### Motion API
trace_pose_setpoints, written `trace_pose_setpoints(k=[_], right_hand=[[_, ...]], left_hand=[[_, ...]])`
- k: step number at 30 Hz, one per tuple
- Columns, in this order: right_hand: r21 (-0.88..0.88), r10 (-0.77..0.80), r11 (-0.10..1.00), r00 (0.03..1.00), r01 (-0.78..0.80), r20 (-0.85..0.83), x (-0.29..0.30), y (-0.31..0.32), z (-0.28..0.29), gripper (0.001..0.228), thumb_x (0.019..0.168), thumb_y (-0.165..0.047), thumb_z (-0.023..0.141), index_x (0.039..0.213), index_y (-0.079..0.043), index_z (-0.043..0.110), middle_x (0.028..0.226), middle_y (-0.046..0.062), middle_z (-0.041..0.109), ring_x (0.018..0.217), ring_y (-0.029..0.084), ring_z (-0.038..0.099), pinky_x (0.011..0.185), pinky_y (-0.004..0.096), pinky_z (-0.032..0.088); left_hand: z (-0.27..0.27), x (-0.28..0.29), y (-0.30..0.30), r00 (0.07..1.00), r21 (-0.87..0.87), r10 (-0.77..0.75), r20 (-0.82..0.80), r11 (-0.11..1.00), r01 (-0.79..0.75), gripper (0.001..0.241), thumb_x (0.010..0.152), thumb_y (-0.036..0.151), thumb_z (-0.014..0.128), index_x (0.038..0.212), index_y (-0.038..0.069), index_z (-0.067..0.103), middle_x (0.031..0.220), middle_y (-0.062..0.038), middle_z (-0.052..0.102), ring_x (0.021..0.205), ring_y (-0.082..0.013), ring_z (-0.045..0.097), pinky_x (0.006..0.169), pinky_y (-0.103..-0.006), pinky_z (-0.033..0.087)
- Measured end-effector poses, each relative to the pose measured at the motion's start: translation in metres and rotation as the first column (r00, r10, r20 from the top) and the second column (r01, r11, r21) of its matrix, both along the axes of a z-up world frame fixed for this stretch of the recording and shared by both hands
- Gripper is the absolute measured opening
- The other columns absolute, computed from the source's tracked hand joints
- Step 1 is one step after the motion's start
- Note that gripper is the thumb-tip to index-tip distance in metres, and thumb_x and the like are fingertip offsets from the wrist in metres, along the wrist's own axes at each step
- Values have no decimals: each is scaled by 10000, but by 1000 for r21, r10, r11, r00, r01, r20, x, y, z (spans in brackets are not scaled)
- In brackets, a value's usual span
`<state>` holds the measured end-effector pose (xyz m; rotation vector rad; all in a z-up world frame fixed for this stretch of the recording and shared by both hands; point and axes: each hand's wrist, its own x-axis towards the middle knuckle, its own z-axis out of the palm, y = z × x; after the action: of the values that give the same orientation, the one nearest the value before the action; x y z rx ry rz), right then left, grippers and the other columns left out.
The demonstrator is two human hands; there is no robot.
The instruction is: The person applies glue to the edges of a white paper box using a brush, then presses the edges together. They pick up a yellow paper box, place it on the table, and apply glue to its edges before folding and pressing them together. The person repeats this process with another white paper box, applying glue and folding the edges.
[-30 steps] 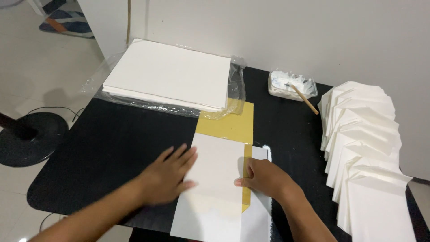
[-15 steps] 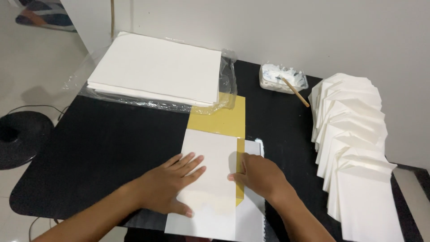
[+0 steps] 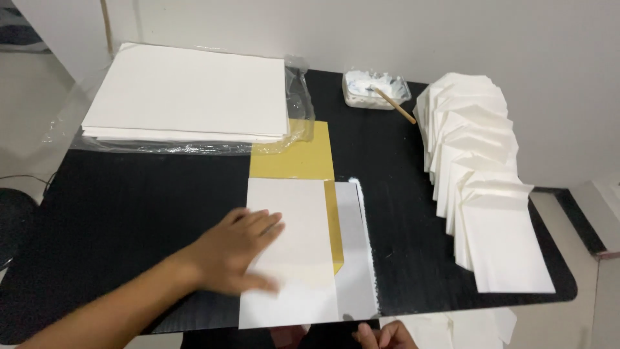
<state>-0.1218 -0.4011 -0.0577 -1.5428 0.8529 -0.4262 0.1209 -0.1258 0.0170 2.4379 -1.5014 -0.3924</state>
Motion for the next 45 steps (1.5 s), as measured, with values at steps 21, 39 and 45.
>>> trace_pose_setpoints(k=[21,39,45], right_hand=[[178,-207,960,977,214,-59,-10,27,12,365,745,178,828,861,-5,535,977,331,875,879,316,816,741,385,579],[-249,-242,948,957,198,-159,38,59,64,419,780,-147,874,1079,-90,586,818,68,679,541,174,543,571,281,479],[-511,-223,822,968,252,119,41,75,57,292,732,-130,815,968,-108,646,700,12,704,505,107,607,520,223,504]], left_hand=[[19,45,-37,990,180,-109,-85,976,123,1591,589,971,671,1626,39,-95,1724,-162,-164,1577,-319,-189,1224,-511,-139],[18,45,-36,989,156,-136,-57,977,143,1592,612,967,715,1627,42,-90,1720,-179,-151,1579,-313,-180,1224,-513,-136],[10,45,-37,992,167,-124,-24,978,126,1548,650,997,633,1625,33,-85,1721,-171,-145,1578,-314,-174,1228,-513,-122]])
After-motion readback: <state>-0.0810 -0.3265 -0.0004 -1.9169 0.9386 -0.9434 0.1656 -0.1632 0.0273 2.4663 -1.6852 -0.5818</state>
